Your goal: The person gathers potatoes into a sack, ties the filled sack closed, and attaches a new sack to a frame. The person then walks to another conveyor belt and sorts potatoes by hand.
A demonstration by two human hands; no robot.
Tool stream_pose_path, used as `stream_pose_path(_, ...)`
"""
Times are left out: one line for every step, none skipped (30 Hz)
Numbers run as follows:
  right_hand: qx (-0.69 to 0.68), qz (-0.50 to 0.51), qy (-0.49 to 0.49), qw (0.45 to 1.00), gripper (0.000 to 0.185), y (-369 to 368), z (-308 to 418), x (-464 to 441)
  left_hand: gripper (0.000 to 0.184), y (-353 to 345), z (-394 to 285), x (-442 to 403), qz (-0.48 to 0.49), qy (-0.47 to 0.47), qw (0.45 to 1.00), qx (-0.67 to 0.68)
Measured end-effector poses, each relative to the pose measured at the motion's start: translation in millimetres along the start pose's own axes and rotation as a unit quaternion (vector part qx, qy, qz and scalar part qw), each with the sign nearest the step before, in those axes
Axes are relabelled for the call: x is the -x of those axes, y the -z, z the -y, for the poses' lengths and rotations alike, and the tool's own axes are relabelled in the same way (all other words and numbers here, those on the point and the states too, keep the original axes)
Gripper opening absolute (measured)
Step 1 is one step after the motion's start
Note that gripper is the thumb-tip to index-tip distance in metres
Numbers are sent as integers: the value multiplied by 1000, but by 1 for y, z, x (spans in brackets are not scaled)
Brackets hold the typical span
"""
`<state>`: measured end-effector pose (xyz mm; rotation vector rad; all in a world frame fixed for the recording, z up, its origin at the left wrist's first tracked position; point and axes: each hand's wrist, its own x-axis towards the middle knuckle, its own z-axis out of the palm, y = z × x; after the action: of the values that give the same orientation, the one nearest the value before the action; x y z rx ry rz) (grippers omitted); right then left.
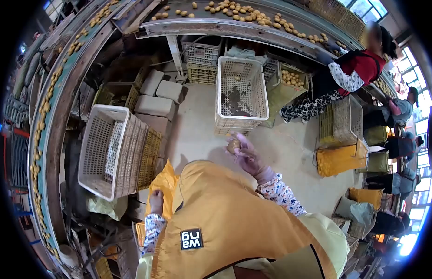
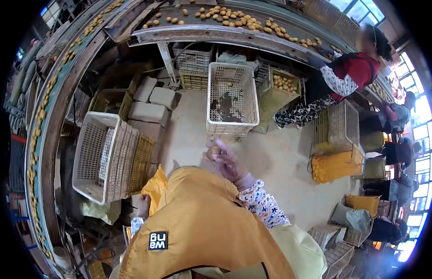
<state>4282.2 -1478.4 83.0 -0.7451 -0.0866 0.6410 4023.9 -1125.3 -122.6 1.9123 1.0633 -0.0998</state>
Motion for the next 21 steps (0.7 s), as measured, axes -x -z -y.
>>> stream_pose_path(-3,-10,2,1000,51,-6,5,-13,28,7,-63,-13,43,-51,996,-53)
stream_pose_path(6,-22,17,1000,50,-14,12,-26,30,-5,-84,-40,29,-98,994,33)
stream_pose_path(15,-36,29,999,49,-17,16,-35,30,-9,-110,-64,64,-124,990,24)
stream_pose_path(11,-45,28,999,49,-13,16,-42,27,-22,-124,-94,103,-85,988,73)
stream_pose_path(-28,-53,3,998,48,-7,19,-49,26,-28,-150,-109,95,-114,985,92)
stream_pose_path(-69,-59,-20,996,48,1,21,-59,25,-35,-180,-116,84,-145,980,111)
stream_pose_path(-74,-63,-18,995,48,10,22,-69,24,-38,-213,-116,111,-95,976,163)
stream_pose_path(-113,-52,-32,992,46,21,22,-80,24,-41,-237,-120,131,-110,972,161)
stream_pose_path(-150,-42,-40,987,45,29,22,-92,24,-45,-256,-130,155,-127,967,157)
stream_pose_path(-176,-137,5,975,42,34,24,-102,26,-50,-266,-141,180,-107,968,135)
stream_pose_path(-178,-150,23,972,42,50,24,-113,26,-55,-274,-153,199,-115,965,127)
stream_pose_path(-227,-201,69,950,41,75,25,-127,27,-59,-280,-166,204,-137,966,77)
stream_pose_path(-274,-246,115,923,41,92,33,-140,28,-63,-286,-180,205,-160,965,30)
stream_pose_path(-260,-329,101,902,39,88,50,-152,28,-65,-287,-193,194,-197,961,8)
stream_pose_path(-261,-331,115,900,39,95,57,-164,28,-68,-291,-209,179,-233,956,-13)
stream_pose_path(-239,-302,124,915,35,101,58,-175,28,-68,-297,-224,185,-241,953,-15)
stream_pose_path(-216,-272,125,929,32,107,59,-189,30,-64,-303,-235,200,-191,961,-15)
stream_pose_path(-212,-248,90,941,23,129,56,-213,33,-63,-312,-249,210,-139,968,-12)
stream_pose_path(-213,-241,83,943,23,140,54,-235,33,-62,-325,-263,199,-135,970,-10)
stream_pose_path(-256,-215,48,941,20,145,51,-258,33,-58,-336,-276,210,-144,966,-51)
stream_pose_path(-297,-183,13,937,18,148,47,-284,33,-54,-347,-293,215,-154,960,-89)
